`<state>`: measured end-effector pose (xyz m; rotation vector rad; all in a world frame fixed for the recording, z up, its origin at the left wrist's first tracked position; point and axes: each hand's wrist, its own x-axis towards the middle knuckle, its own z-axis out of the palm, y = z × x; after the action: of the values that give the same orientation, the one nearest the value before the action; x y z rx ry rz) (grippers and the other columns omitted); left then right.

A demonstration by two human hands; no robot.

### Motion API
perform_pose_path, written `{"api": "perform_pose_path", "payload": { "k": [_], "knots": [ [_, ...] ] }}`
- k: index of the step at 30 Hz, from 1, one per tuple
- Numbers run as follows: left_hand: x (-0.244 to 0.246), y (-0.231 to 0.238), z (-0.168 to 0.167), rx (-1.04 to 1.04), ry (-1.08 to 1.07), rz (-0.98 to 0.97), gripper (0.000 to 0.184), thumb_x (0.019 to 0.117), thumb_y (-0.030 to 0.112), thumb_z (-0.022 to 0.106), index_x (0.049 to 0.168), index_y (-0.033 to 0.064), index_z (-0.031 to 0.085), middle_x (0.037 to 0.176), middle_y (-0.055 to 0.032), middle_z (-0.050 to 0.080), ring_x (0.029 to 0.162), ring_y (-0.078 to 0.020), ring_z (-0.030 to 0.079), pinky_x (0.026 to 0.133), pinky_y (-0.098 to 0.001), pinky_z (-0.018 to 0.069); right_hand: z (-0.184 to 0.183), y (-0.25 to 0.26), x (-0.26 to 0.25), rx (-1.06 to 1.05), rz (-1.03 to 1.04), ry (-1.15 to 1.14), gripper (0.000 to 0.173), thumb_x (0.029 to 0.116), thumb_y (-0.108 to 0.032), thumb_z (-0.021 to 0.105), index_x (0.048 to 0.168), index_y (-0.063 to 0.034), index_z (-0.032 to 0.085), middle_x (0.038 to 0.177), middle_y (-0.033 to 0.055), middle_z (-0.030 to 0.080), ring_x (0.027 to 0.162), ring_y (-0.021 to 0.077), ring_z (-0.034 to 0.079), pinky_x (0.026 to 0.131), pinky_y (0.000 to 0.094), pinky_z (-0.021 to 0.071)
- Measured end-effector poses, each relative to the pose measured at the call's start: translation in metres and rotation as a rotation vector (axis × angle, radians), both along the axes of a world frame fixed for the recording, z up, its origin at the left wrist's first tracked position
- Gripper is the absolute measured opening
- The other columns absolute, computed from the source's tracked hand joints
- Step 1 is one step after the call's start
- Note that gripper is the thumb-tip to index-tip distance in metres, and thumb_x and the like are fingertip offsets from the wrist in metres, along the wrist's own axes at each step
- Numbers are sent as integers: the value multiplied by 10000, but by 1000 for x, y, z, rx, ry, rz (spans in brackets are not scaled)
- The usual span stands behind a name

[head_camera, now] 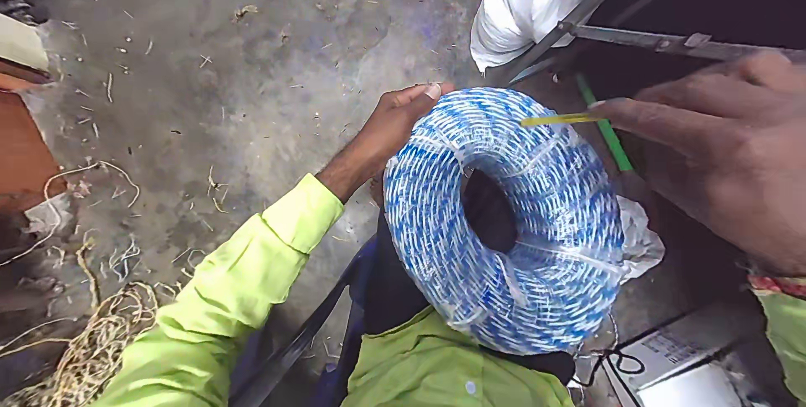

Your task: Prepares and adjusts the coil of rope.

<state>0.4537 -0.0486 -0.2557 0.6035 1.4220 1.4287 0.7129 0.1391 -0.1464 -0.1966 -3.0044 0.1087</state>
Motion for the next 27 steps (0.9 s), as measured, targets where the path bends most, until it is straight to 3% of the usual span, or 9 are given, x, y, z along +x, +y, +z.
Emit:
{"api": "perform_pose_path", "payload": {
  "k": [5,8,10,11,14,17,21,23,27],
  "knots": [
    [-1,0,-6,72,245,2,351,1108,223,451,1330,46,658,1159,-68,730,1002,-125,707,887,-316,597,5,9,35,-104,-239,-7,358,1072,-195,434,1319,-102,677,1151,189,695,1101,435,631,928,645,467],
    [-8,-3,-10,262,575,-63,341,1058,175,554,1338,5,645,1309,-91,687,1190,-150,661,1052,-352,542,-6,13,38,-419,-343,284,390,1085,-258,493,1427,-96,585,1278,87,669,1111,192,668,968,382,559],
    [-18,-5,-7,391,724,-216,325,1030,156,578,1289,-12,681,1380,-146,642,1320,-205,592,1143,-386,482,-6,-3,23,-672,-317,381,441,1055,-260,558,1459,-87,518,1263,26,637,1031,93,652,881,271,570],
    [-24,-5,-3,408,787,-306,328,1019,165,570,1277,8,699,1415,-157,615,1366,-216,553,1163,-385,455,-5,-13,12,-740,-320,398,431,1024,-256,610,1418,-99,540,1144,-23,634,906,39,632,769,209,563],
    [-37,1,18,379,979,-489,377,967,181,577,1294,38,698,1401,-157,625,1355,-217,562,1152,-376,457,-16,-32,-12,-824,-314,439,276,918,-183,743,1176,-119,667,872,-84,652,647,-19,579,549,137,501],
    [-35,12,39,264,1227,-604,352,995,242,558,1283,117,717,1330,-137,656,1183,-235,662,976,-425,553,-33,-36,-24,-798,-309,426,165,910,-93,736,1074,-104,724,795,-35,672,561,1,542,489,149,457],
    [-25,22,43,225,1419,-641,311,1035,190,532,1281,135,715,1187,-175,660,984,-321,692,793,-474,584,-39,-37,-32,-712,-453,240,210,1043,-193,560,1148,-138,733,738,43,646,532,136,550,465,339,448],
    [-18,27,42,209,1488,-630,372,1027,134,546,1383,165,652,1161,-186,628,936,-340,670,722,-471,568,-43,-37,-34,-701,-468,192,235,1058,-227,530,1153,-130,721,712,55,621,523,165,545,458,380,447],
    [-7,49,38,297,1408,-614,308,1014,153,527,1251,148,723,1258,-177,629,1079,-359,632,822,-481,548,-55,-35,-41,-638,-422,195,199,973,-143,596,1085,-143,761,788,21,694,637,151,616,575,419,492]
  ]
}}
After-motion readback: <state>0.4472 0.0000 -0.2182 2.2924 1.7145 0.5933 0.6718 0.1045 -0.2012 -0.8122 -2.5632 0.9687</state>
